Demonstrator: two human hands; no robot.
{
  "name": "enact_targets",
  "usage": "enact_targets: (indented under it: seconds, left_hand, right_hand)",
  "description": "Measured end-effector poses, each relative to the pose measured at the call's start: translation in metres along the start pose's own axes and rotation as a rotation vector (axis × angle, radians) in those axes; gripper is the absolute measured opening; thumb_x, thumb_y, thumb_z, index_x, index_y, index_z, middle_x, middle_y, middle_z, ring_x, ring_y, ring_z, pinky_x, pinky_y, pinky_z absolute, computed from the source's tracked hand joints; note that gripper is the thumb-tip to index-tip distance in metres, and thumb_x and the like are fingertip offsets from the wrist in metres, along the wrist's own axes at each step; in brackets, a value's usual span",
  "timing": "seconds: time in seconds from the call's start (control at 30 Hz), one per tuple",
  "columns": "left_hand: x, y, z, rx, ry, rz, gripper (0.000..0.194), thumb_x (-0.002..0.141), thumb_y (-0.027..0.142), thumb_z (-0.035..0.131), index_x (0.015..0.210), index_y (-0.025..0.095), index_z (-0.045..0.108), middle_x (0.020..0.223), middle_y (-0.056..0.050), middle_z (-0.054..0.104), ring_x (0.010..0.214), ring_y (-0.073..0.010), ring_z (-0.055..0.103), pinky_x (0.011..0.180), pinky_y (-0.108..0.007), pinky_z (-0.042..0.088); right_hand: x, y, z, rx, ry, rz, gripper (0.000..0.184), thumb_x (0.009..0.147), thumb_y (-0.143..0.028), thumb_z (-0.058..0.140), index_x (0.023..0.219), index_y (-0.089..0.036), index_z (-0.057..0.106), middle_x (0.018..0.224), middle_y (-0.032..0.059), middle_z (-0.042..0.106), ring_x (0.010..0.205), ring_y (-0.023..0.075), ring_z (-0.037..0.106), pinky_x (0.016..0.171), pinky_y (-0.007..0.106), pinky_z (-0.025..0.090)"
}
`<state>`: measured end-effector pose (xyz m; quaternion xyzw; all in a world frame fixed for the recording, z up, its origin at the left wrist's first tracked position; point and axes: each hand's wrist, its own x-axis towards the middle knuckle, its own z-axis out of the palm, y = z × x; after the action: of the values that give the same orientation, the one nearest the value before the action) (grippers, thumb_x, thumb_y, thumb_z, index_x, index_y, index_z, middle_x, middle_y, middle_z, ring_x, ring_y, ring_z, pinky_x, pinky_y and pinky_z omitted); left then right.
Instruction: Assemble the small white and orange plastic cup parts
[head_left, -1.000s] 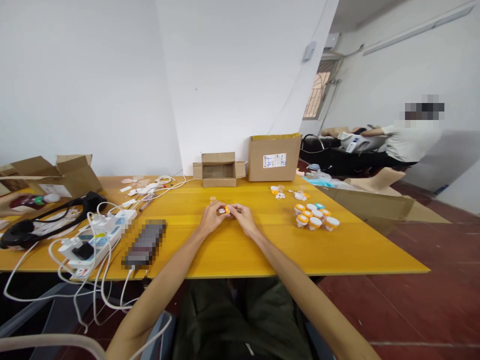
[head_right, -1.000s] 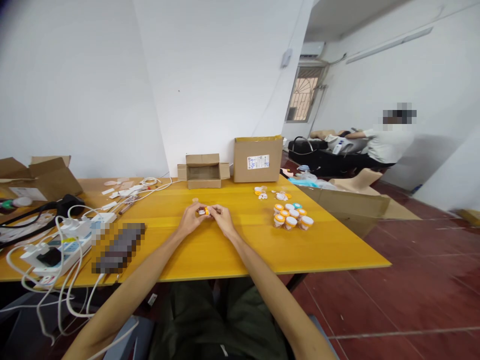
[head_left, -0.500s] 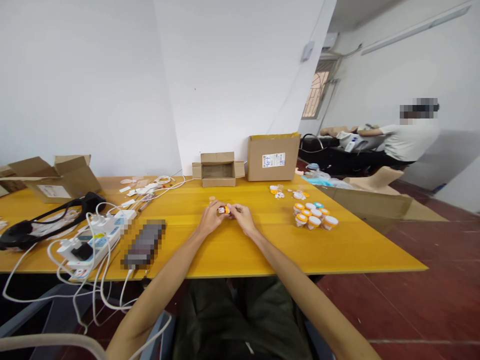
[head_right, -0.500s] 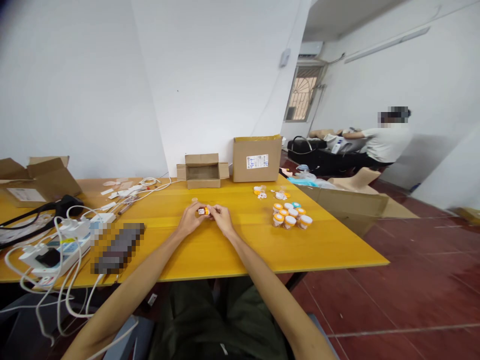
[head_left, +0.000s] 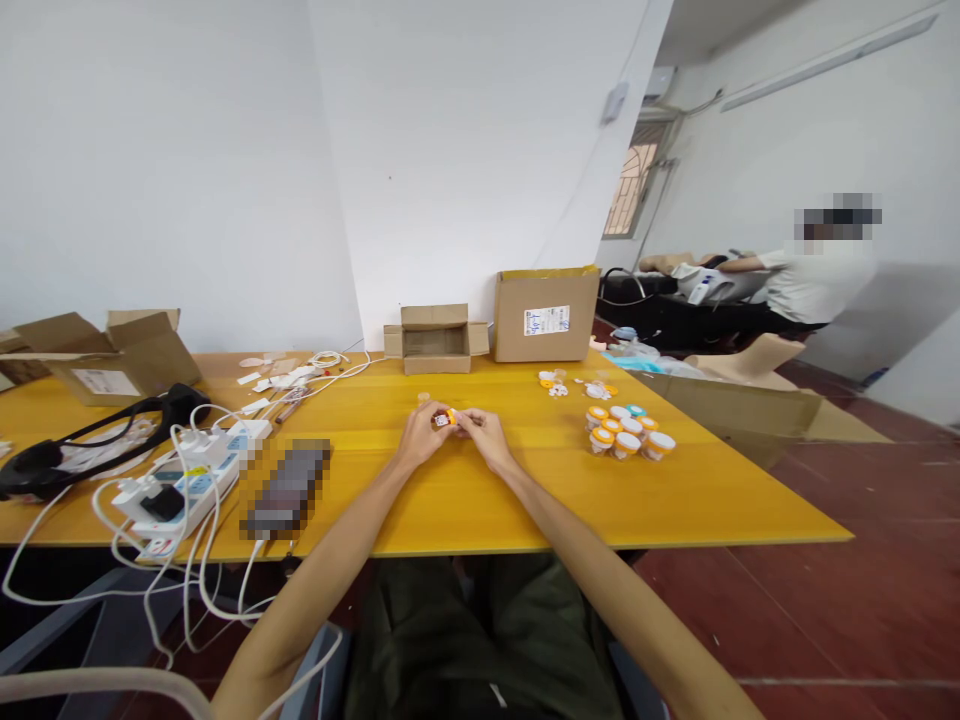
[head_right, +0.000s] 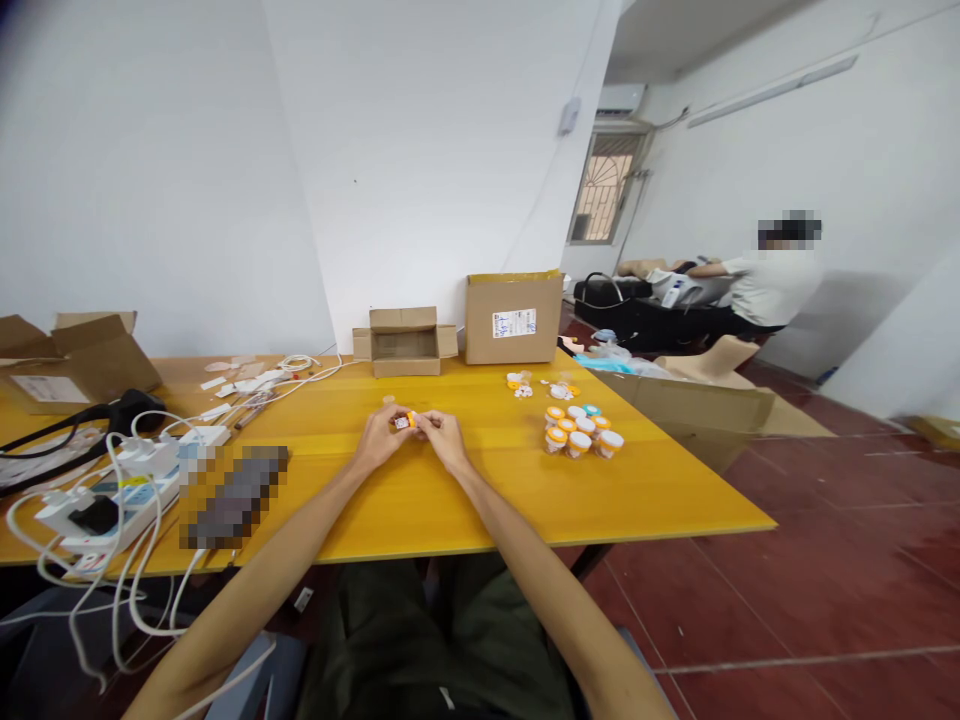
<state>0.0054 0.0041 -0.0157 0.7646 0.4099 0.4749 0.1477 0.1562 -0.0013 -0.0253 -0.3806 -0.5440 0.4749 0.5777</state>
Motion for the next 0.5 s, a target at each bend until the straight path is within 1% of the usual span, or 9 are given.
enact_targets:
  seconds: [0.17,0.37,0.5]
  left_hand:
    - [0.0002,-0.0005,0.0000,0.004,-0.001,0.000,0.015,0.074,0.021,0.074,0.089,0.021,0.069,0.086,-0.001,0.071,0.079,-0.0172,0.065,0.077,-0.031,0.054]
    - [0.0003,-0.0026,-0.0017,0.021,0.013,0.016,0.016,0.074,0.016,0.072,0.089,0.021,0.068,0.086,-0.001,0.071,0.079,-0.0167,0.065,0.077,-0.030,0.053]
    - [0.0003,-0.0045,-0.0009,0.024,0.018,0.018,0.016,0.074,0.019,0.073,0.089,0.022,0.069,0.086,-0.001,0.070,0.078,-0.0168,0.064,0.076,-0.030,0.053]
  right_hand:
    - [-0.0018,-0.0033,0.0028,0.018,0.021,0.018,0.051,0.051,-0.069,0.077,0.063,-0.020,0.070,0.064,0.0040,0.069,0.063,0.0188,0.062,0.065,0.033,0.054]
    - [-0.0020,-0.0002,0.0022,0.001,-0.030,0.001,0.051,0.057,-0.069,0.074,0.066,-0.019,0.073,0.067,0.0040,0.071,0.066,0.0190,0.064,0.065,0.032,0.054]
    - [-0.0003,0.0034,0.0009,0.008,-0.040,-0.011,0.048,0.059,-0.066,0.075,0.071,-0.020,0.073,0.070,0.0041,0.072,0.067,0.0191,0.065,0.063,0.031,0.053]
